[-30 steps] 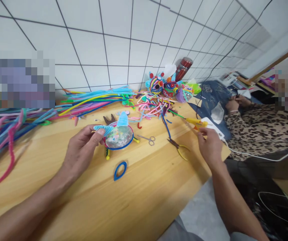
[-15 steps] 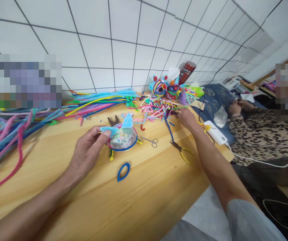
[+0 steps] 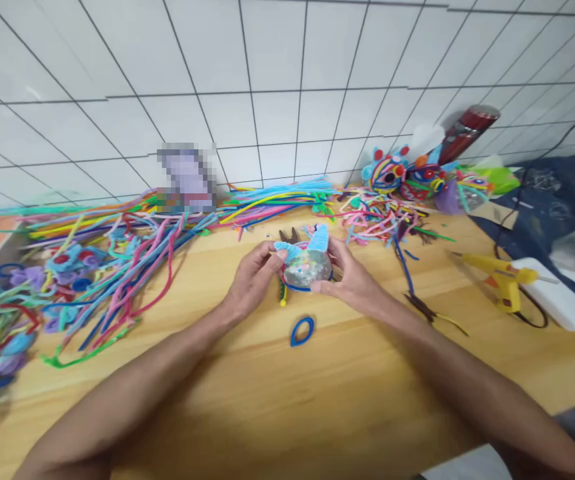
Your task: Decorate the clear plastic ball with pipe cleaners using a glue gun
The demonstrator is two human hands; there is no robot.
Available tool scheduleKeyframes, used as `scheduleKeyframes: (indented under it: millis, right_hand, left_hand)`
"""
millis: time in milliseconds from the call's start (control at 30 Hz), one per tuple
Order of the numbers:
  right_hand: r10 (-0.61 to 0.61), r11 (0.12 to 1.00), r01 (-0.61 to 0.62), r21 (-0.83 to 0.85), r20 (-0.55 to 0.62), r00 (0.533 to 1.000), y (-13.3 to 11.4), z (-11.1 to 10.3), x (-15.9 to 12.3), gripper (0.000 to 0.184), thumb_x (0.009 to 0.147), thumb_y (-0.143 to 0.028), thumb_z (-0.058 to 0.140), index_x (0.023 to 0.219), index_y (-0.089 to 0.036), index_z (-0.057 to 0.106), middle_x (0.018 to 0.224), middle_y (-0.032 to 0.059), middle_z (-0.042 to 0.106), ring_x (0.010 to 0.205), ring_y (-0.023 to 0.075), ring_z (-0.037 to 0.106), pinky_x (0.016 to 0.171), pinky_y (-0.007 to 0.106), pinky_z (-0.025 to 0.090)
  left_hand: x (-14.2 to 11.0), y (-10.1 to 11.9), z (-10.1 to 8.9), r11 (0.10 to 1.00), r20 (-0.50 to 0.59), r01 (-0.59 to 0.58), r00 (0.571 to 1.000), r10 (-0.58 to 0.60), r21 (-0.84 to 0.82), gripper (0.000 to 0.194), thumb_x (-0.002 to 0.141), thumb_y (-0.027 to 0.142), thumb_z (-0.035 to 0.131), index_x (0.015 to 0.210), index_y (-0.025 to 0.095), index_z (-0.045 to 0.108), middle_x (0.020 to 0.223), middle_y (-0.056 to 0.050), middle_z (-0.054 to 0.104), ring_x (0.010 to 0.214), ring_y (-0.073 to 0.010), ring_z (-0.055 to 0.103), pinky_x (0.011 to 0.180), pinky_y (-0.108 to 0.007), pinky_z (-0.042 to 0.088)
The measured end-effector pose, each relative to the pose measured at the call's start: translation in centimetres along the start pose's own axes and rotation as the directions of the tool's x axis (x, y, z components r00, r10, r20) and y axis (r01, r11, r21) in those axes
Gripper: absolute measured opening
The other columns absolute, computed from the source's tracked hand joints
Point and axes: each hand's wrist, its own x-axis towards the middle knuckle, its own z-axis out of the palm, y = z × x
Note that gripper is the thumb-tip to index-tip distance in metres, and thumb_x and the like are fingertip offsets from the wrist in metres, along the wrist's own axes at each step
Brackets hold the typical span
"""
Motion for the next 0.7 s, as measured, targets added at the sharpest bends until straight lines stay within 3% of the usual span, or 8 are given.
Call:
scheduleKeyframes:
  millis: [133,600,700]
  right_hand:
    - [-0.031,0.999,0.029,-0.044,-0.037,0.999,0.13,0.79,0.63,0.073,0.073,-0.04,0.088,0.137,-0.025,0.058,0.139,0.0104,0.068,0.127,0.0313,0.065,0.109,0.049,0.053]
    - [-0.118,0.976,0.104,-0.193,-0.064,0.991,0.34,0.95,-0.23,0.068,0.076,-0.036,0.087,0.137,-0.028,0.059,0.14,0.0096,0.066,0.127,0.0327,0.064,0.11,0.051,0.052]
    - [-0.126,0.975,0.111,-0.192,-0.068,0.99,0.37,0.89,-0.18,0.068,0.075,-0.036,0.087,0.138,-0.029,0.059,0.141,0.0095,0.065,0.128,0.0333,0.063,0.111,0.052,0.051]
  left_hand:
    - [0.12,0.03,-0.06,1.0,-0.004,0.013,1.0,-0.013,-0.008,0.044,0.096,0.058,0.066,0.079,0.018,0.063,0.071,0.002,0.06,0.069,-0.0133,0.054,0.068,-0.026,0.046]
    - [0.01,0.37,0.25,0.999,-0.077,0.04,0.996,-0.039,0.017,0.046,0.095,0.053,0.066,0.066,0.018,0.061,0.063,0.001,0.06,0.064,-0.013,0.054,0.068,-0.027,0.045]
    - [-0.08,0.58,0.28,0.998,-0.074,0.036,0.997,-0.04,-0.056,0.038,0.096,0.051,0.067,0.078,0.018,0.065,0.064,0.002,0.061,0.062,-0.0122,0.055,0.064,-0.026,0.045]
